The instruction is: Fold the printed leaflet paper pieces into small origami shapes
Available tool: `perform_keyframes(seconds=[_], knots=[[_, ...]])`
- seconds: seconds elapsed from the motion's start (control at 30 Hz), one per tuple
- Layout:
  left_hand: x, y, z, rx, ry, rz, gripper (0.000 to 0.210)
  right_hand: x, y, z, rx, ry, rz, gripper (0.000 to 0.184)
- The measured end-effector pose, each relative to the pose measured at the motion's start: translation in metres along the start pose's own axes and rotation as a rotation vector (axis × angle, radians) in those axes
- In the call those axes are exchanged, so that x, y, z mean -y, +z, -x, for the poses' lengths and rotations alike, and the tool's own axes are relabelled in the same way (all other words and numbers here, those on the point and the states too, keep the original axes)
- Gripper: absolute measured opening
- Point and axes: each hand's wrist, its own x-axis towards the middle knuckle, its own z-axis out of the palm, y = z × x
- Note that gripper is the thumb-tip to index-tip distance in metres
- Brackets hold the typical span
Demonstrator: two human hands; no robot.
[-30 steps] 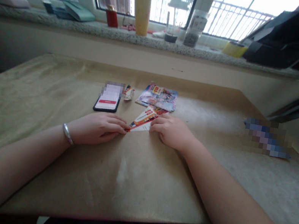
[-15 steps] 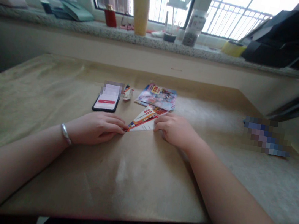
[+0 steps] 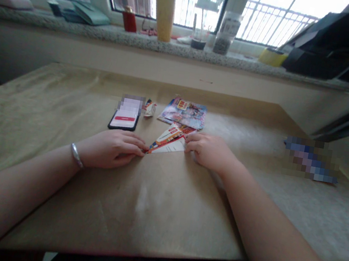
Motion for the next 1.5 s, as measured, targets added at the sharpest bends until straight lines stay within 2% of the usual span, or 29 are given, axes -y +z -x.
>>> perform_keyframes(seconds=[0.2,0.53,1.33,1.5], knots=[[0.001,-0.001,0.001,0.012,-0.010,0.013,0.029,-0.001,-0.005,0.002,0.025,0.034,0.020,0.037],[0.003,0.000,0.002,0.020,-0.015,0.045,0.029,-0.012,-0.003,0.005,0.032,0.039,-0.028,0.041],[0.002,-0.002,0.002,0.008,-0.016,0.071,0.030,-0.017,-0.005,0.006,0.073,0.054,-0.022,0.042],[0.001,-0.002,0.002,0.007,-0.020,0.077,0.030,-0.015,-0.001,0.006,0.029,0.135,-0.023,0.032]])
